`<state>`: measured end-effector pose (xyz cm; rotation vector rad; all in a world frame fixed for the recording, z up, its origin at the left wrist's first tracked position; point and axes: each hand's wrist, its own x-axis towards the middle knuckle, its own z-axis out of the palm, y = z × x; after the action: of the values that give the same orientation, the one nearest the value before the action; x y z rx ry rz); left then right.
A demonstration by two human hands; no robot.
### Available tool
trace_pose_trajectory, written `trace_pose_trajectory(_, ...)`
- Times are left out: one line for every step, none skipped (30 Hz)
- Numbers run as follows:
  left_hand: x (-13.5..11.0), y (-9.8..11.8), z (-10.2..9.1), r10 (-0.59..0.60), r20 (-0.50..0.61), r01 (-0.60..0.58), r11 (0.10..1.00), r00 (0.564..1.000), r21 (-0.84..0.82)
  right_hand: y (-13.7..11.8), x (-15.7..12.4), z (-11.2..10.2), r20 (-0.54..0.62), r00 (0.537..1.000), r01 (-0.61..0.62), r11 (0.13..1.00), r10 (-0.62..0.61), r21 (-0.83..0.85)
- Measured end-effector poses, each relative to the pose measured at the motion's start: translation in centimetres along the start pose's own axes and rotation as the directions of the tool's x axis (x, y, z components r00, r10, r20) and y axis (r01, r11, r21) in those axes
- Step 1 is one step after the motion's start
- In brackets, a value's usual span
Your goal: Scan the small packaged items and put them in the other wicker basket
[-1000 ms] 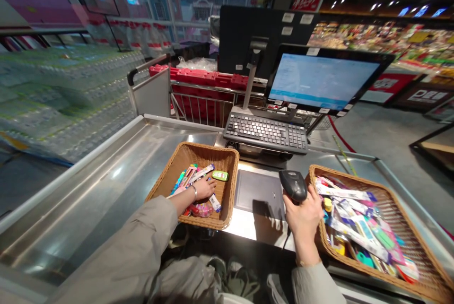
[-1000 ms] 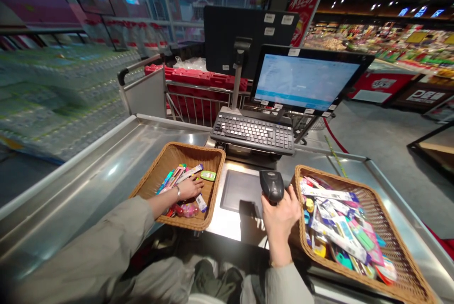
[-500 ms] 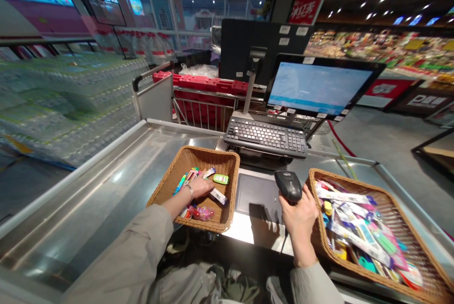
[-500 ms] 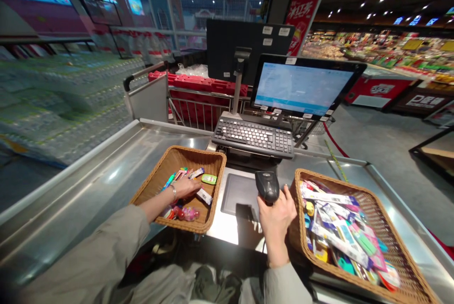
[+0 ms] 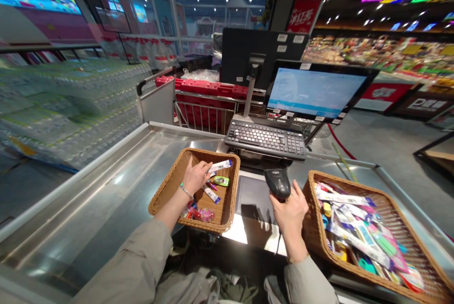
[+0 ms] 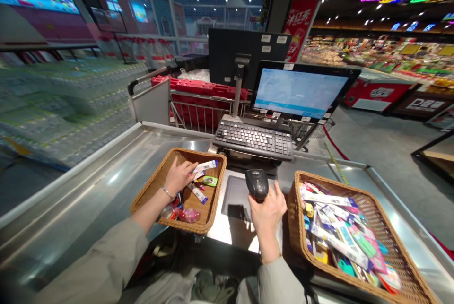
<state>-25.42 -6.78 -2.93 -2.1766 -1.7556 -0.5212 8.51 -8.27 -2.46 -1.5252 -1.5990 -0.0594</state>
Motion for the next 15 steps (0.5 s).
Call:
trace_pose_trajectory(0.1, 0.7, -0.3, -0.009, -0.024, 0.009, 1.0, 1.0, -0.001, -0.2, 0.0, 0.0, 0.007, 1.0, 0.008, 1.0, -0.008, 0.0)
trace_pose_trajectory(0.3, 1.4, -0.5, -0.015, -0.043, 0.015, 1.0, 0.999, -0.002, -0.5, 0.0, -0.1, 0.014, 1.0, 0.014, 1.0, -0.014, 0.0)
trace_pose_trajectory(0.5, 2.0, -0.7, -0.02, -0.062, 0.02, 1.0, 0.998, -0.003, -0.8, -0.1, -0.1, 0.025, 0.999, 0.02, 1.0, -0.02, 0.001)
trace_pose_trajectory(0.7, 2.7, -0.8, -0.023, -0.079, 0.023, 1.0, 0.997, -0.005, -1.2, -0.2, -0.2, 0.035, 0.999, 0.025, 1.0, -0.025, 0.003)
trace_pose_trajectory(1.0, 3.3, -1.0, -0.024, -0.095, 0.023, 1.0, 0.995, -0.009, -1.5, -0.2, -0.2, 0.043, 0.999, 0.029, 1.0, -0.029, 0.003)
trace_pose_trajectory(1.4, 3.9, -1.1, -0.022, -0.11, 0.021, 1.0, 0.994, -0.014, -1.8, -0.3, -0.3, 0.051, 0.998, 0.032, 0.999, -0.032, 0.0)
trace_pose_trajectory(1.7, 4.5, -1.2, -0.02, -0.123, 0.018, 1.0, 0.992, -0.021, -2.1, -0.4, -0.3, 0.063, 0.997, 0.041, 0.999, -0.041, -0.002)
trace_pose_trajectory(2.1, 5.1, -1.2, -0.015, -0.134, 0.012, 1.0, 0.991, -0.028, -2.4, -0.5, -0.3, 0.075, 0.996, 0.051, 0.999, -0.051, -0.006)
trace_pose_trajectory(2.5, 5.7, -1.3, -0.008, -0.143, 0.003, 0.999, 0.99, -0.034, -2.7, -0.6, -0.2, 0.087, 0.994, 0.063, 0.998, -0.062, -0.009)
trace_pose_trajectory(2.8, 6.2, -1.4, 0.002, -0.149, -0.007, 0.999, 0.989, -0.039, -2.9, -0.7, -0.2, 0.098, 0.992, 0.077, 0.997, -0.075, -0.011)
trace_pose_trajectory(3.2, 6.8, -1.4, 0.013, -0.155, -0.02, 0.999, 0.988, -0.042, -3.1, -0.8, -0.1, 0.103, 0.991, 0.087, 0.996, -0.085, -0.013)
trace_pose_trajectory(3.5, 7.3, -1.5, 0.024, -0.162, -0.032, 0.999, 0.987, -0.044, -3.2, -0.8, -0.1, 0.104, 0.99, 0.094, 0.995, -0.092, -0.014)
trace_pose_trajectory(3.9, 7.8, -1.6, 0.035, -0.168, -0.044, 0.998, 0.985, -0.047, -3.3, -0.8, -0.1, 0.104, 0.99, 0.1, 0.995, -0.098, -0.014)
trace_pose_trajectory(4.2, 8.2, -1.6, 0.044, -0.173, -0.053, 0.997, 0.984, -0.05, -3.4, -0.8, -0.1, 0.104, 0.989, 0.103, 0.995, -0.101, -0.015)
trace_pose_trajectory(4.4, 8.6, -1.7, 0.048, -0.178, -0.058, 0.997, 0.983, -0.054, -3.4, -0.8, -0.1, 0.104, 0.989, 0.106, 0.994, -0.104, -0.015)
